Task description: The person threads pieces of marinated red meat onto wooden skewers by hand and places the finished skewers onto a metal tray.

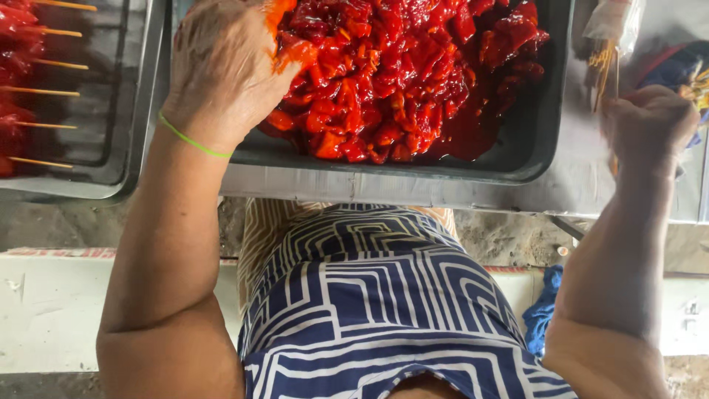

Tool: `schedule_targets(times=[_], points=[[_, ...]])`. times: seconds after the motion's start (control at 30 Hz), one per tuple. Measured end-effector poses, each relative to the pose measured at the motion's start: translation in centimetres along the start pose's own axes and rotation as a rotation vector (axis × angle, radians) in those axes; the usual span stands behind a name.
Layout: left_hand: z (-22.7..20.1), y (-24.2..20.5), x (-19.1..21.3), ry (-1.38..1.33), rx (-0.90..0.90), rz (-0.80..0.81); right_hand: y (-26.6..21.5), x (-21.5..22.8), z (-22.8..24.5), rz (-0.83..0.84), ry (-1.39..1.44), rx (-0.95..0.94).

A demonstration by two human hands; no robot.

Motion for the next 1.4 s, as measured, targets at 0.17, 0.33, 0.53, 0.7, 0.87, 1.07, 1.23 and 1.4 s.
schedule_targets(times=[0.17,0.33,0.53,0.7,0.87,1.07,1.23,1.4], points=[[-0.2,2.2,-2.6,0.184,-0.087,-0.189,-3.2,4.0,0.9,-0.054,-0.424,0.266],[-2.4,6.5,-9.9,-0.105,0.076,0.179,-6.3,6.5,0.3,-0.031,-0.509,0.358],[-8.6,9.9,-13.6,-0.158,-0.061,0.023,-7.0,6.8,1.1,-0.016,0.220,-0.060],[-13.7,7.9,-13.5,-0.045,-0.109,0.271,-6.3,4.5,7.9,0.079,0.413,0.093],[-12.3,5.4,-8.8,0.143,-0.092,0.327,-4.2,2.5,14.9,0.133,0.580,0.247],[-7.6,7.6,-2.7,0.277,0.010,0.134,-1.0,-0.5,19.4,0.197,0.756,0.338],[-8.8,11.2,-7.4,0.056,0.036,0.040,0.6,-4.7,18.9,0.304,0.916,0.301],[-8.8,12.0,-13.6,0.047,-0.013,0.056,0.6,-7.5,16.9,0.372,0.915,0.158]])
Point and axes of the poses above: each hand's wrist, its own y-axis towards the middle knuckle, its own x-axis out of the back of the hand, z = x × y, the point moved 6 cm from there along y, towards the middle knuckle, and after that the axes turned 4 degrees about -z, right-handed, at the moved point
